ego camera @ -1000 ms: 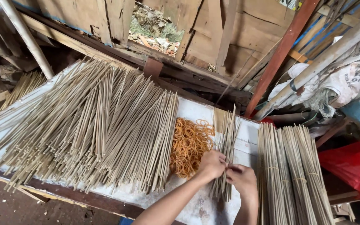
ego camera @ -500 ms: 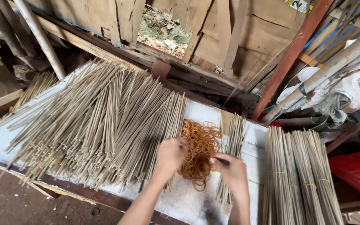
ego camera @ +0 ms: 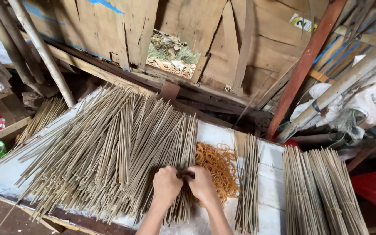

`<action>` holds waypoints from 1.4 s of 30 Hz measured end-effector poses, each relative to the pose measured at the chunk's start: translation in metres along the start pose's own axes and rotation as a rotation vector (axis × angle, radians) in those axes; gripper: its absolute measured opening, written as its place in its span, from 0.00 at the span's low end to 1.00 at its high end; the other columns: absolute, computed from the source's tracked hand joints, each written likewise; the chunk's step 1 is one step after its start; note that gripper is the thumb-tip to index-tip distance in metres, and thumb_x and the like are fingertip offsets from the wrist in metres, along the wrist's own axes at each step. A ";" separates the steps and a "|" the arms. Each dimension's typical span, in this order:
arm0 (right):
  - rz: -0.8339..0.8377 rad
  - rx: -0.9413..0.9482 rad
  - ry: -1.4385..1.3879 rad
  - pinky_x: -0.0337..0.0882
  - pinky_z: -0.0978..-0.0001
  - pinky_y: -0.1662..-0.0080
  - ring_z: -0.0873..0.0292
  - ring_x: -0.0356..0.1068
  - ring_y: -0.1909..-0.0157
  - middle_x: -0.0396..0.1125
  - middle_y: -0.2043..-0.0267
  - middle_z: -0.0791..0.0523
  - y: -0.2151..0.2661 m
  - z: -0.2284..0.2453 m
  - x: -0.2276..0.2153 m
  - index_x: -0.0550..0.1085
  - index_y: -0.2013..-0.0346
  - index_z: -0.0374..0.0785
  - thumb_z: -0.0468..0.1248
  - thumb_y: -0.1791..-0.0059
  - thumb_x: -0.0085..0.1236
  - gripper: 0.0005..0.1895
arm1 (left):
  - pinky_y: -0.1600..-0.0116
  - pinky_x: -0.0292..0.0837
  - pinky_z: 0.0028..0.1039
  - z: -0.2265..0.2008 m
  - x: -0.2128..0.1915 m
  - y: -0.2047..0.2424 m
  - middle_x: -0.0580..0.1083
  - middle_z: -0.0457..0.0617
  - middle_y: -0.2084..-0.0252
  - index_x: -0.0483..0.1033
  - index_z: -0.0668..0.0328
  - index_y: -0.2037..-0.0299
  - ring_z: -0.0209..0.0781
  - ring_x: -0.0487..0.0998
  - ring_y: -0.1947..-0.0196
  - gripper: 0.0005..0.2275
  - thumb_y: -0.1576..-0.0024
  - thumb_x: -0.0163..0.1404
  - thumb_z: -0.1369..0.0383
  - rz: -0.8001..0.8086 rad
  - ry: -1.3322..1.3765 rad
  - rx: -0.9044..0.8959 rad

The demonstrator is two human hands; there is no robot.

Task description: The person is sorting thin wooden sticks into small groups and securing each group with a rubber band.

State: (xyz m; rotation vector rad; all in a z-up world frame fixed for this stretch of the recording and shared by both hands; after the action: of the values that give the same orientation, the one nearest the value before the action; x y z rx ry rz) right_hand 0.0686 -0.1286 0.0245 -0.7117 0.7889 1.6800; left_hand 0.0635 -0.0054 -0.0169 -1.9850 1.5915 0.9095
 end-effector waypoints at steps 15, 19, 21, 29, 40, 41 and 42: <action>0.030 0.036 -0.150 0.65 0.56 0.32 0.60 0.75 0.41 0.75 0.45 0.60 0.009 0.000 -0.005 0.80 0.53 0.47 0.37 0.49 0.58 0.11 | 0.75 0.72 0.15 0.001 -0.042 0.022 0.80 0.48 0.48 0.78 0.57 0.47 0.27 0.69 0.84 0.14 0.44 0.56 0.73 0.162 0.327 -0.241; 0.052 0.173 -0.575 0.79 0.75 0.54 0.61 0.77 0.61 0.78 0.53 0.54 0.020 0.009 -0.008 0.81 0.52 0.39 0.30 0.50 0.58 0.12 | 0.50 0.82 0.21 -0.005 -0.043 0.022 0.80 0.47 0.49 0.79 0.57 0.49 0.37 0.84 0.59 0.13 0.45 0.57 0.73 0.187 0.505 -0.205; 0.037 0.216 -0.634 0.81 0.71 0.48 0.58 0.80 0.56 0.78 0.49 0.54 0.029 0.009 -0.017 0.80 0.50 0.40 0.30 0.50 0.57 0.13 | 0.58 0.84 0.19 -0.010 -0.043 0.023 0.81 0.46 0.50 0.79 0.56 0.49 0.34 0.84 0.68 0.13 0.45 0.57 0.74 0.159 0.571 -0.192; -0.137 0.123 -0.451 0.77 0.61 0.39 0.59 0.82 0.51 0.81 0.52 0.57 0.063 -0.067 -0.077 0.83 0.54 0.46 0.33 0.59 0.68 0.18 | 0.45 0.82 0.20 -0.111 0.003 0.037 0.83 0.41 0.57 0.82 0.49 0.57 0.35 0.84 0.58 0.06 0.43 0.58 0.68 0.364 0.379 0.089; -0.333 0.559 -0.249 0.71 0.77 0.63 0.67 0.73 0.73 0.78 0.75 0.56 0.113 -0.181 -0.108 0.86 0.58 0.43 0.33 0.58 0.67 0.14 | 0.61 0.85 0.17 -0.172 0.114 0.082 0.81 0.53 0.60 0.77 0.61 0.50 0.37 0.84 0.67 0.11 0.43 0.57 0.77 0.575 0.385 0.114; -0.349 0.555 -0.255 0.75 0.78 0.59 0.66 0.76 0.71 0.80 0.72 0.55 0.114 -0.183 -0.108 0.85 0.55 0.42 0.33 0.58 0.67 0.16 | 0.60 0.84 0.16 -0.171 0.115 0.083 0.81 0.52 0.62 0.77 0.60 0.50 0.36 0.83 0.69 0.12 0.43 0.57 0.77 0.569 0.366 0.101; -0.345 0.552 -0.256 0.75 0.78 0.59 0.66 0.76 0.71 0.80 0.72 0.55 0.114 -0.180 -0.110 0.85 0.55 0.42 0.33 0.58 0.67 0.16 | 0.60 0.84 0.16 -0.171 0.109 0.084 0.81 0.52 0.62 0.77 0.60 0.50 0.36 0.83 0.69 0.12 0.43 0.57 0.77 0.565 0.365 0.097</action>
State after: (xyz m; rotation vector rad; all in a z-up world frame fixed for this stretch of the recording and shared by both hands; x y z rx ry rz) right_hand -0.0059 -0.3564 0.0198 -0.2218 0.8392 1.1367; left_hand 0.0332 -0.2180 0.0281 -1.7251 2.4280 0.6551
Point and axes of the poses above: each hand's wrist, its own y-axis away from the middle knuckle, its own x-axis out of the palm, z = x × y, the point moved 6 cm from there along -y, towards the middle knuckle
